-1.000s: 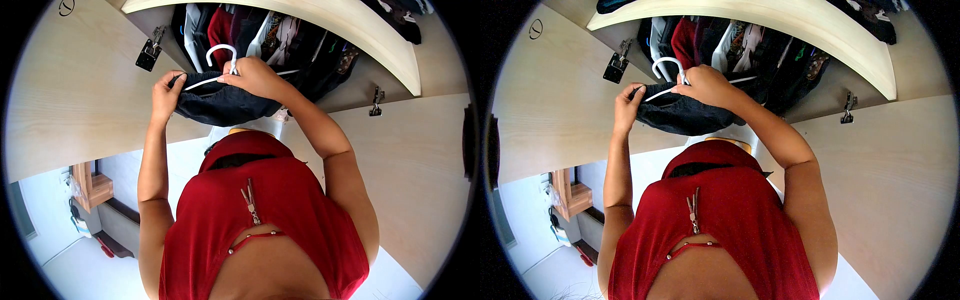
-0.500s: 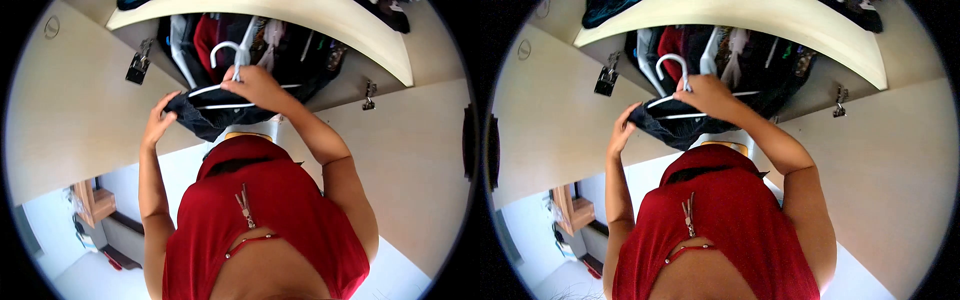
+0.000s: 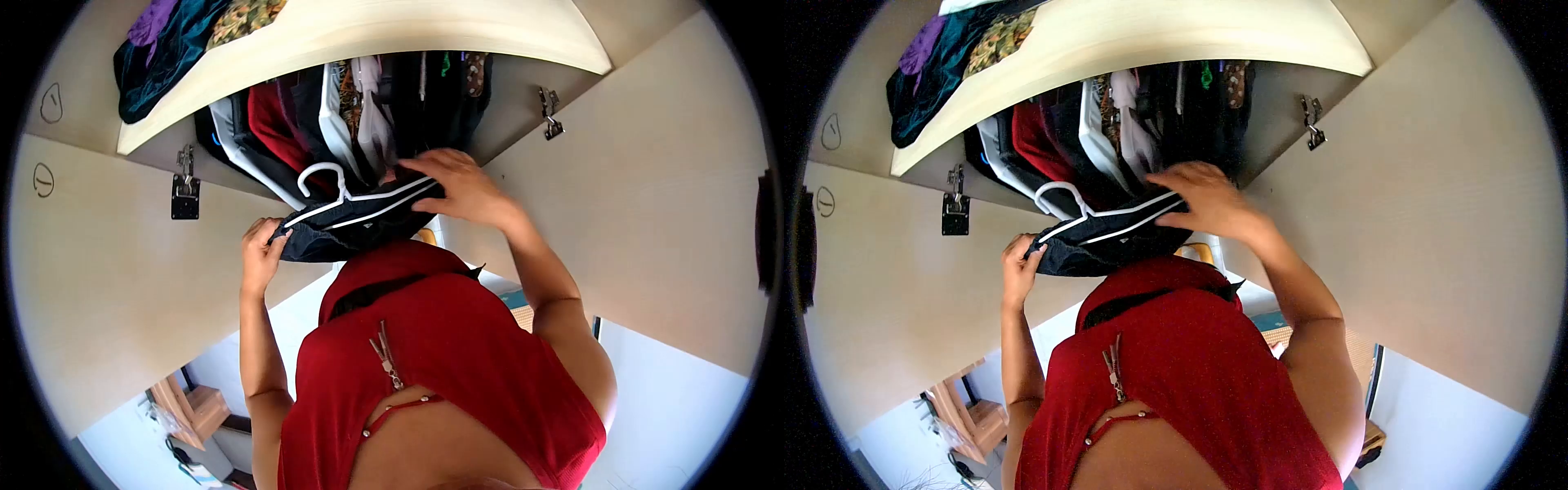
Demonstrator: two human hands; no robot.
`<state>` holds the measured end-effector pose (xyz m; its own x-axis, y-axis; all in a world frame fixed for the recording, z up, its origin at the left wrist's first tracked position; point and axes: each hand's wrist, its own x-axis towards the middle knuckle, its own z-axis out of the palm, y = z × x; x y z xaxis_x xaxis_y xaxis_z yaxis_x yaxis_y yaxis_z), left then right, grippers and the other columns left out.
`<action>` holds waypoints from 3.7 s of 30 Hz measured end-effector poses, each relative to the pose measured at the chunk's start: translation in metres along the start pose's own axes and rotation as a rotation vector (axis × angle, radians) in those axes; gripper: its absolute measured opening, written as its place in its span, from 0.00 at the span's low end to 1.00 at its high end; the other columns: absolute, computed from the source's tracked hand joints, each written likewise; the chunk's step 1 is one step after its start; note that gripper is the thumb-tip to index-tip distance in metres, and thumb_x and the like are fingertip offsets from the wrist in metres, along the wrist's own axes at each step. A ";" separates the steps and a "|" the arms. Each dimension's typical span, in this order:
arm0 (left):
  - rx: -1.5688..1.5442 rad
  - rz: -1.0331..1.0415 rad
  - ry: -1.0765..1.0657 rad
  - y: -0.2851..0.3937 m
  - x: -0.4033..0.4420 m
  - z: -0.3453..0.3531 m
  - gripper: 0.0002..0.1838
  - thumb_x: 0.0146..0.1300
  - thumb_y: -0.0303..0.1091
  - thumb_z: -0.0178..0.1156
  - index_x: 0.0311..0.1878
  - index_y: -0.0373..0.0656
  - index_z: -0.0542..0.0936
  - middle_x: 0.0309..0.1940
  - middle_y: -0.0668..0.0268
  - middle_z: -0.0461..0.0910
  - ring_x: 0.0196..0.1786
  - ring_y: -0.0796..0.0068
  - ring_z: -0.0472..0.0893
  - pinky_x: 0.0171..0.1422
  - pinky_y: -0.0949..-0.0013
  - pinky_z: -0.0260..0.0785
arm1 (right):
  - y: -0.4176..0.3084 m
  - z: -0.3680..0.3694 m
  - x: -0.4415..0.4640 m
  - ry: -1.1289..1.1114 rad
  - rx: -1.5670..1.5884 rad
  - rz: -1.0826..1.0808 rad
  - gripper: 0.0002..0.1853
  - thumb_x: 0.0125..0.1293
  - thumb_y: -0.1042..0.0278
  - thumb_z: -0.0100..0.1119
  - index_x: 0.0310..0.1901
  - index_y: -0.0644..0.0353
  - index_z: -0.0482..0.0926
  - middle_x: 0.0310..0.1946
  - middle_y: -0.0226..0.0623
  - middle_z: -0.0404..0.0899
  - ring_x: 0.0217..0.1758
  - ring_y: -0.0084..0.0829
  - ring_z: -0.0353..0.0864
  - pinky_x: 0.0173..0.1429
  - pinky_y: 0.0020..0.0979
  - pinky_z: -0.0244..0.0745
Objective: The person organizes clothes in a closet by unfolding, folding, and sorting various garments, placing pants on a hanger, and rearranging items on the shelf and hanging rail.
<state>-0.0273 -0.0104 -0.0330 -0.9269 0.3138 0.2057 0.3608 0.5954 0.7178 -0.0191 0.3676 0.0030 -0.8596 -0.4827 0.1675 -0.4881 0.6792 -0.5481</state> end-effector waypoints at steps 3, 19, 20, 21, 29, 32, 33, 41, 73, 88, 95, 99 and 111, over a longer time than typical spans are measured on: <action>0.002 0.067 -0.139 0.005 0.011 0.004 0.07 0.52 0.23 0.64 0.35 0.35 0.79 0.28 0.57 0.78 0.32 0.58 0.77 0.40 0.63 0.69 | 0.016 -0.011 -0.040 -0.209 0.190 0.185 0.27 0.59 0.63 0.66 0.61 0.57 0.73 0.50 0.42 0.78 0.53 0.43 0.77 0.58 0.39 0.70; -0.001 0.393 -0.501 0.036 0.115 0.107 0.11 0.55 0.28 0.64 0.41 0.36 0.80 0.35 0.57 0.80 0.42 0.53 0.78 0.50 0.60 0.69 | 0.007 0.002 -0.165 -0.179 0.425 0.557 0.17 0.69 0.57 0.56 0.41 0.67 0.77 0.29 0.46 0.77 0.32 0.38 0.74 0.42 0.34 0.71; -0.031 0.348 -0.517 0.036 0.119 0.116 0.11 0.56 0.29 0.64 0.41 0.36 0.80 0.36 0.56 0.80 0.43 0.54 0.78 0.51 0.60 0.69 | 0.003 0.002 -0.170 -0.106 0.438 0.584 0.17 0.69 0.56 0.56 0.40 0.66 0.77 0.27 0.47 0.76 0.29 0.39 0.74 0.39 0.36 0.71; -0.038 0.354 -0.518 0.037 0.123 0.124 0.11 0.57 0.29 0.64 0.42 0.35 0.79 0.36 0.56 0.80 0.42 0.55 0.78 0.50 0.62 0.69 | -0.001 0.003 -0.175 -0.032 0.450 0.610 0.17 0.69 0.56 0.56 0.38 0.66 0.77 0.25 0.49 0.75 0.27 0.40 0.74 0.37 0.37 0.70; -0.104 0.389 -0.552 0.060 0.158 0.186 0.24 0.57 0.36 0.68 0.57 0.42 0.78 0.52 0.56 0.77 0.52 0.58 0.78 0.52 0.65 0.71 | -0.029 -0.001 -0.233 0.317 0.602 0.874 0.14 0.68 0.61 0.58 0.44 0.65 0.80 0.24 0.43 0.79 0.26 0.28 0.73 0.37 0.32 0.72; -0.059 0.517 -0.478 0.060 0.164 0.210 0.28 0.58 0.38 0.68 0.62 0.45 0.75 0.58 0.57 0.74 0.57 0.60 0.75 0.54 0.66 0.71 | -0.039 0.008 -0.247 0.440 0.584 1.003 0.14 0.68 0.60 0.58 0.44 0.65 0.79 0.26 0.43 0.80 0.28 0.26 0.75 0.39 0.32 0.73; -0.043 0.533 -0.452 0.062 0.164 0.215 0.29 0.58 0.38 0.67 0.63 0.46 0.74 0.59 0.57 0.73 0.59 0.60 0.75 0.55 0.66 0.71 | -0.043 0.012 -0.249 0.503 0.587 1.056 0.14 0.68 0.60 0.58 0.43 0.65 0.79 0.26 0.44 0.80 0.29 0.26 0.76 0.40 0.32 0.73; -0.221 0.148 -0.677 0.036 0.166 0.241 0.19 0.63 0.37 0.64 0.57 0.44 0.79 0.48 0.61 0.82 0.47 0.71 0.81 0.50 0.69 0.72 | -0.050 0.008 -0.210 0.672 0.358 1.049 0.14 0.62 0.67 0.53 0.46 0.63 0.77 0.33 0.57 0.79 0.42 0.56 0.80 0.46 0.44 0.72; -0.150 -0.027 -0.366 0.045 0.219 0.295 0.26 0.66 0.41 0.62 0.64 0.41 0.71 0.52 0.61 0.76 0.47 0.75 0.77 0.53 0.72 0.69 | 0.122 0.056 -0.087 0.791 0.356 0.811 0.17 0.55 0.64 0.59 0.44 0.65 0.80 0.31 0.59 0.80 0.37 0.56 0.81 0.45 0.46 0.77; 0.957 0.424 -0.468 0.118 0.286 0.317 0.17 0.63 0.47 0.58 0.47 0.45 0.81 0.47 0.55 0.82 0.47 0.53 0.83 0.49 0.55 0.76 | 0.159 0.008 -0.013 0.954 0.071 0.876 0.17 0.54 0.63 0.59 0.43 0.64 0.80 0.29 0.53 0.81 0.33 0.52 0.83 0.40 0.47 0.78; 0.828 0.570 -0.306 0.077 0.280 0.306 0.16 0.59 0.46 0.62 0.41 0.44 0.84 0.37 0.56 0.84 0.44 0.56 0.83 0.50 0.58 0.75 | 0.215 0.003 0.049 1.019 -0.226 0.733 0.16 0.55 0.60 0.62 0.39 0.62 0.76 0.26 0.45 0.82 0.27 0.44 0.83 0.31 0.42 0.78; 0.785 0.694 -0.238 0.071 0.276 0.300 0.16 0.59 0.44 0.62 0.45 0.44 0.84 0.37 0.55 0.84 0.42 0.52 0.82 0.52 0.57 0.73 | 0.244 -0.007 0.073 1.025 -0.317 0.712 0.15 0.55 0.59 0.63 0.39 0.59 0.76 0.27 0.42 0.82 0.26 0.41 0.83 0.29 0.42 0.77; 0.690 0.657 -0.336 0.067 0.267 0.300 0.17 0.57 0.40 0.62 0.48 0.44 0.83 0.51 0.63 0.81 0.55 0.62 0.76 0.62 0.59 0.66 | 0.308 -0.021 0.069 0.818 -0.472 0.823 0.07 0.58 0.69 0.56 0.34 0.59 0.81 0.28 0.47 0.83 0.30 0.47 0.84 0.34 0.46 0.79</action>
<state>-0.2196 0.3354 -0.1294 -0.4848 0.8620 0.1478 0.8686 0.4943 -0.0339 -0.2321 0.5551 -0.1370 -0.6937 0.5480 0.4675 0.3766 0.8291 -0.4132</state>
